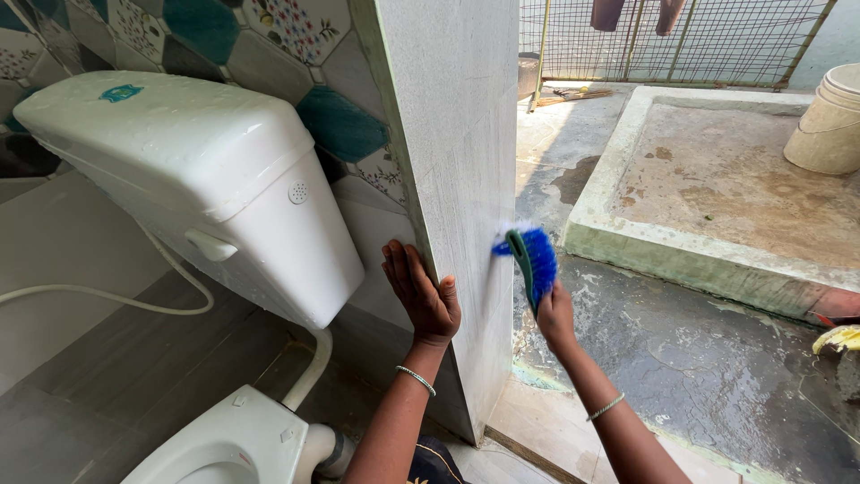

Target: The person scrubs a vertical tiled wall section next to a toilet using a blue scrub brush. They repeatedly scrub the same area of the wall with vertical and horizontal motions.

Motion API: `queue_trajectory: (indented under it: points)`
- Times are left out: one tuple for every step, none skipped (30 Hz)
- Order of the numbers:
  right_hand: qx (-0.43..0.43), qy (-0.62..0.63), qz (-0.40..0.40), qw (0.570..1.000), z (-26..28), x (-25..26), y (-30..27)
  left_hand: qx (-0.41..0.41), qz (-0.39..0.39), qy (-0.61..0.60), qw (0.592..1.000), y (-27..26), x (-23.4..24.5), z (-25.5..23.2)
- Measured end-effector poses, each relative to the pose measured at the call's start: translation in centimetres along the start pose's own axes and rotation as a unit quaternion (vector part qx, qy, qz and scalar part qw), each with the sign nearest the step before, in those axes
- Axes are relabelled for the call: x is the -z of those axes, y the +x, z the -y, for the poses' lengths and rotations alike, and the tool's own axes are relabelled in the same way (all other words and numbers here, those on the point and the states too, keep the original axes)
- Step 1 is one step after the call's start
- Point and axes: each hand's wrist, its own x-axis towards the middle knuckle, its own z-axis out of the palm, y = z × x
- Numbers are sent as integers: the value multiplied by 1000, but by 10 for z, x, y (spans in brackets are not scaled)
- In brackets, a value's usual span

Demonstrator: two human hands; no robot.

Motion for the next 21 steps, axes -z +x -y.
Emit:
queue_trajectory:
  points:
    - [25, 6, -2, 1000, 23, 2, 8, 1, 0, -2, 1000, 0, 0, 0]
    - [51, 13, -5, 999, 45, 3, 20, 1, 1, -3, 1000, -1, 0, 0]
    - [78, 17, -10, 997, 68, 5, 33, 2, 1, -4, 1000, -1, 0, 0]
    - [106, 22, -14, 994, 88, 6, 46, 1, 0, -4, 1000, -1, -1, 0]
    - [137, 42, -17, 990, 105, 7, 59, 0, 0, -4, 1000, -1, 0, 0]
    - [168, 62, -19, 984, 119, 8, 68, 0, -1, -3, 1000, -1, 0, 0]
    - [192, 84, -19, 978, 128, 6, 74, 1, 1, -4, 1000, -1, 0, 0]
    - [216, 106, -19, 970, 133, 5, 79, 2, 3, -5, 1000, -2, 0, 1]
    - [240, 128, -17, 962, 133, 4, 81, 3, 4, -6, 1000, -2, 0, 1]
    - [211, 104, -34, 971, 128, 3, 78, 1, 2, -5, 1000, -3, -1, 1]
    - [183, 80, -45, 979, 120, 0, 74, 0, -2, 0, 1000, -3, -2, 2]
    - [156, 56, -57, 985, 109, -1, 68, -2, -6, 5, 1000, -4, -2, 1]
    - [151, 63, -55, 985, 95, -4, 61, 2, -1, 1, 1000, -4, 0, 2]
    - [146, 69, -53, 985, 76, -1, 50, 6, 3, -3, 1000, -4, 0, 1]
    - [120, 57, -48, 990, 57, -1, 38, 11, 6, -4, 1000, -4, 1, 1]
    - [94, 44, -42, 994, 36, -1, 26, 15, 10, -7, 1000, -3, 2, 0]
    - [72, 32, -38, 996, 14, -1, 13, 19, 15, -10, 1000, -4, 3, -1]
    - [44, 26, -33, 998, -5, -1, 0, 16, 12, -3, 1000, -3, 3, -2]
    - [13, 17, -33, 999, -21, 2, -14, 14, 13, -3, 1000, -4, 2, -4]
    - [-18, 4, -29, 999, -35, 0, -27, 12, 14, 4, 1000, -3, 5, -3]
    - [-50, -11, -31, 998, -42, -2, -34, 11, 18, 5, 1000, -3, 5, -3]
